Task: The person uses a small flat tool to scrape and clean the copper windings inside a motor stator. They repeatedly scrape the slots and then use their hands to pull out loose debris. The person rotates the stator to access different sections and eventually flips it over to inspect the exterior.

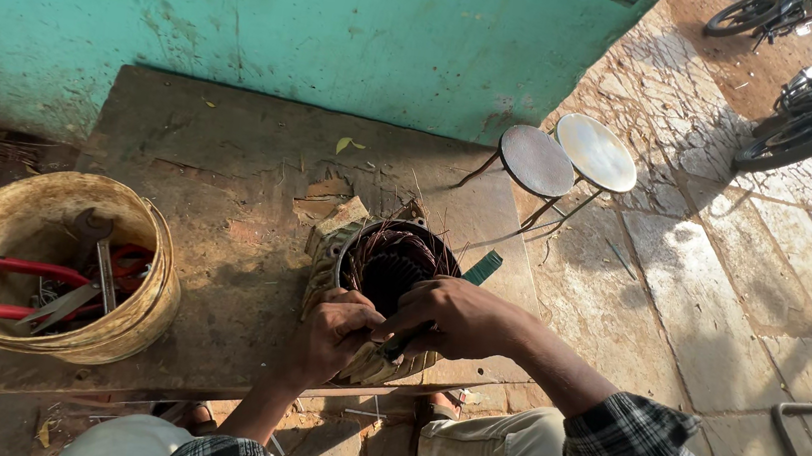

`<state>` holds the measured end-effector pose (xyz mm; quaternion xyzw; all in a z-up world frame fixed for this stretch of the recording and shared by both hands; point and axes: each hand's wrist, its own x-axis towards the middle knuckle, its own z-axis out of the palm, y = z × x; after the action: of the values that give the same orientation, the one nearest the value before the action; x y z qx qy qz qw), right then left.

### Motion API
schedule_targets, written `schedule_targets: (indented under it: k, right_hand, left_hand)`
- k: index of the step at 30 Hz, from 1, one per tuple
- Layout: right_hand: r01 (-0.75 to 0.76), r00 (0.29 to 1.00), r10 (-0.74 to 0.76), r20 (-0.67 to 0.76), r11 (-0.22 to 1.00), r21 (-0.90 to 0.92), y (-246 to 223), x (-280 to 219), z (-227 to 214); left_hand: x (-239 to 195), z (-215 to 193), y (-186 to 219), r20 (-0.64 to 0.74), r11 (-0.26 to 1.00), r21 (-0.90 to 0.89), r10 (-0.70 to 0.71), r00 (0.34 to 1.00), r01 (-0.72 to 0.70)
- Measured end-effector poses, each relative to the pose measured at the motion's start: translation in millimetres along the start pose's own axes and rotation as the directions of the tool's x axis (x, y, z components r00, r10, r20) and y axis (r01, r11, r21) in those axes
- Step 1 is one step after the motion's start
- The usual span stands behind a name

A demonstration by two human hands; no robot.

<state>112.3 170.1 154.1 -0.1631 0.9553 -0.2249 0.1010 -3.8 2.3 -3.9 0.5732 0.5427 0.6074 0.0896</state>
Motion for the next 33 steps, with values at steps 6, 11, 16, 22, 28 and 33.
schedule_targets:
  k: [6, 11, 16, 22, 28, 33]
  right_hand:
    - [-0.057, 0.988, 0.058, 0.143, 0.998, -0.009, -3.4, 10.4, -4.0]
    - [0.023, 0.993, -0.042, 0.113, 0.987, 0.160, -23.0, 16.5, -43.8]
    - [0.024, 0.979, 0.025, -0.200, 0.972, 0.235, -47.6, -27.5, -96.0]
    - [-0.393, 0.916, 0.401, 0.022, 0.883, 0.255, -42.1, -24.0, -2.6]
    - [-0.272, 0.957, 0.287, -0.039, 0.937, 0.220, -11.5, -7.6, 25.2]
    - [-0.107, 0.991, 0.109, -0.080, 0.994, 0.028, -14.2, -1.6, 9.5]
  left_hand:
    - [-0.2, 1.3, -0.2, 0.004, 1.000, -0.001, 0.005, 1.000, -0.005]
    - [1.6, 1.8, 0.2, 0.011, 0.999, -0.019, 0.030, 0.999, -0.030]
    - [0.8, 2.9, 1.2, 0.013, 1.000, -0.004, -0.002, 1.000, 0.002]
    - [2.7, 0.3, 2.0, 0.038, 1.000, 0.013, -0.019, 0.999, 0.018]
    - [0.0, -0.4, -4.6, 0.072, 0.998, -0.008, -0.063, 0.995, 0.063]
    - [-0.8, -0.4, -2.1, 0.061, 0.998, 0.047, -0.034, 0.998, 0.031]
